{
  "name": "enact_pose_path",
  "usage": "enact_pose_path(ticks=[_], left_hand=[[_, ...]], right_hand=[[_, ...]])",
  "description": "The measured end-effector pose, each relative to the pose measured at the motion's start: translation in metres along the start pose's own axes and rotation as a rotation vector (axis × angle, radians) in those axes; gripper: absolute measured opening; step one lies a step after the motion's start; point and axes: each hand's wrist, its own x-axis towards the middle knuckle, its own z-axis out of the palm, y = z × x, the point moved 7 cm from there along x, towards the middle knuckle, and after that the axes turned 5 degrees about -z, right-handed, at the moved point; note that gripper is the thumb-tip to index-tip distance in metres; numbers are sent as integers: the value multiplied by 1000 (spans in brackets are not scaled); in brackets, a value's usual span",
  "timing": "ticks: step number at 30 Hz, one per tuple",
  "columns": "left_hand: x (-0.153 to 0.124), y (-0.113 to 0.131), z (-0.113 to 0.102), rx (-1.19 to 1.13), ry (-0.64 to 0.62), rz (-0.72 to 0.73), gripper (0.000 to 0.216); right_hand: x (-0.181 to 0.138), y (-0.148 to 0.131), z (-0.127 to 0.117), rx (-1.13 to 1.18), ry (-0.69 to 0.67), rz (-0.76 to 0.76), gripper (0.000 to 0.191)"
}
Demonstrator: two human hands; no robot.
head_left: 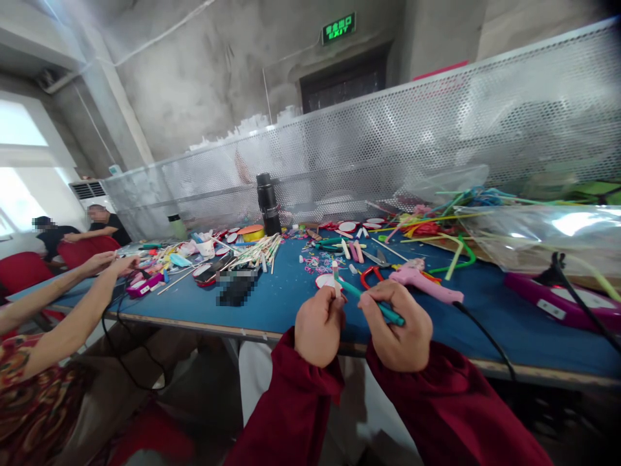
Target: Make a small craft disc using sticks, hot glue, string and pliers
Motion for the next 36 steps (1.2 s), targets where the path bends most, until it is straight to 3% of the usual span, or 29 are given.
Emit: enact_pose_path(ticks=[36], left_hand=[[0, 1, 0, 59, -7, 9, 20]], right_hand=[[-5, 8, -3, -98, 49, 96, 8]])
